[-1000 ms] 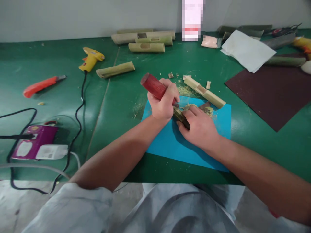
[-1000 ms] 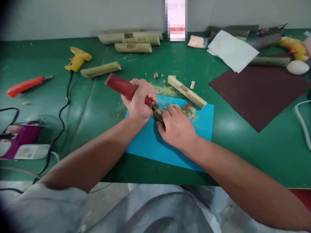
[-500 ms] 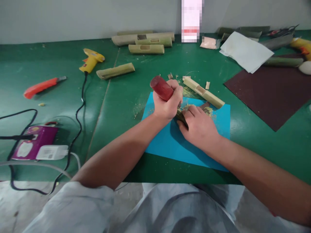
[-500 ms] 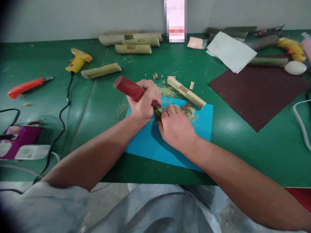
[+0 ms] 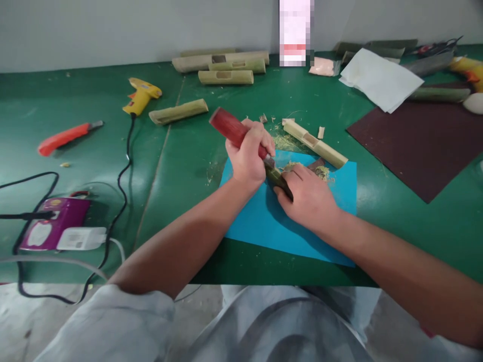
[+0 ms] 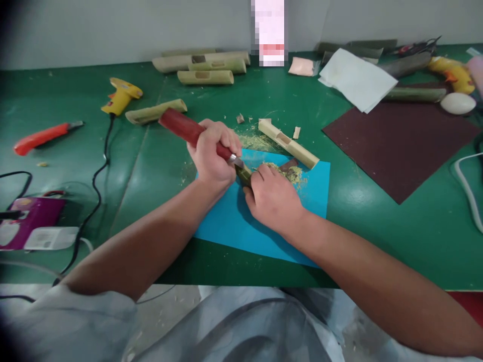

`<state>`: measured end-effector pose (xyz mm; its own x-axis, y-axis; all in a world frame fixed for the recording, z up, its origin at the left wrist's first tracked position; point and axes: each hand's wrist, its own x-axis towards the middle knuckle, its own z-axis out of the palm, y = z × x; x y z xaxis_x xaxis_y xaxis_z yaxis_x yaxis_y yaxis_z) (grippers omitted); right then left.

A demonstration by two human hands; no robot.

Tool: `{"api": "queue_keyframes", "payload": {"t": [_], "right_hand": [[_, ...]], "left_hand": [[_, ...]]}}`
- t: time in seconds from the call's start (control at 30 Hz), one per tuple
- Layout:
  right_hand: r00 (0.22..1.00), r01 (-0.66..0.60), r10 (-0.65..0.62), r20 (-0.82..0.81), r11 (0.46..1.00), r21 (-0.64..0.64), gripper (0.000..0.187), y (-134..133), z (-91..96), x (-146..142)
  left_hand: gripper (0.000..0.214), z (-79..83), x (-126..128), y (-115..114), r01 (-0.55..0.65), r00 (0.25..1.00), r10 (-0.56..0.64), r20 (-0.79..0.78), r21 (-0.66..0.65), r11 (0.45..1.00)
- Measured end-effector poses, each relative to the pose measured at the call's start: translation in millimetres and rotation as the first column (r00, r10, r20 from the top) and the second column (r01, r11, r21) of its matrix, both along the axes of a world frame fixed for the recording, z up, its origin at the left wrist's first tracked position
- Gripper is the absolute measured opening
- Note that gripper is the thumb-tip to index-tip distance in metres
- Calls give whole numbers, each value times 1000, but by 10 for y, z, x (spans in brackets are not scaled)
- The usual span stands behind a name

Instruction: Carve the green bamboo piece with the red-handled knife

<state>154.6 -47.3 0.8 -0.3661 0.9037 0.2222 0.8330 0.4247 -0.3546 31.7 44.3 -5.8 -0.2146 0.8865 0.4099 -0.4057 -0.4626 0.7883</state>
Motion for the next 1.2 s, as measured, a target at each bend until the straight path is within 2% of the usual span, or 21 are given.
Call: {"api": "queue_keyframes", "payload": {"t": [0.2,0.43,0.6,0.9,1.1,1.2], "right_hand": [[998,-9,9,67,1000,0,24,-16,23,-16],[993,-22,22,113,1000,0,23,-19,48,-27],[990,-18,17,141,1000,5,23,-26,51,-34],[988,-28,24,151,999,26,24,-39,49,-48],[988,-27,23,154,999,23,24,-32,51,-38],[988,-29,25,155,999,22,24,-29,51,-35]], "left_hand": [[38,-26,-1,-29,20,996,-25,-89,-53,998],[43,-20,-1,-68,-20,987,18,-159,-13,1000],[43,-29,-4,-56,-24,990,32,-136,56,998],[42,20,-1,-137,-7,986,10,-168,15,1000],[41,-65,29,-89,31,987,-4,-162,163,986],[40,-63,31,-99,41,989,-16,-147,166,985]]}}
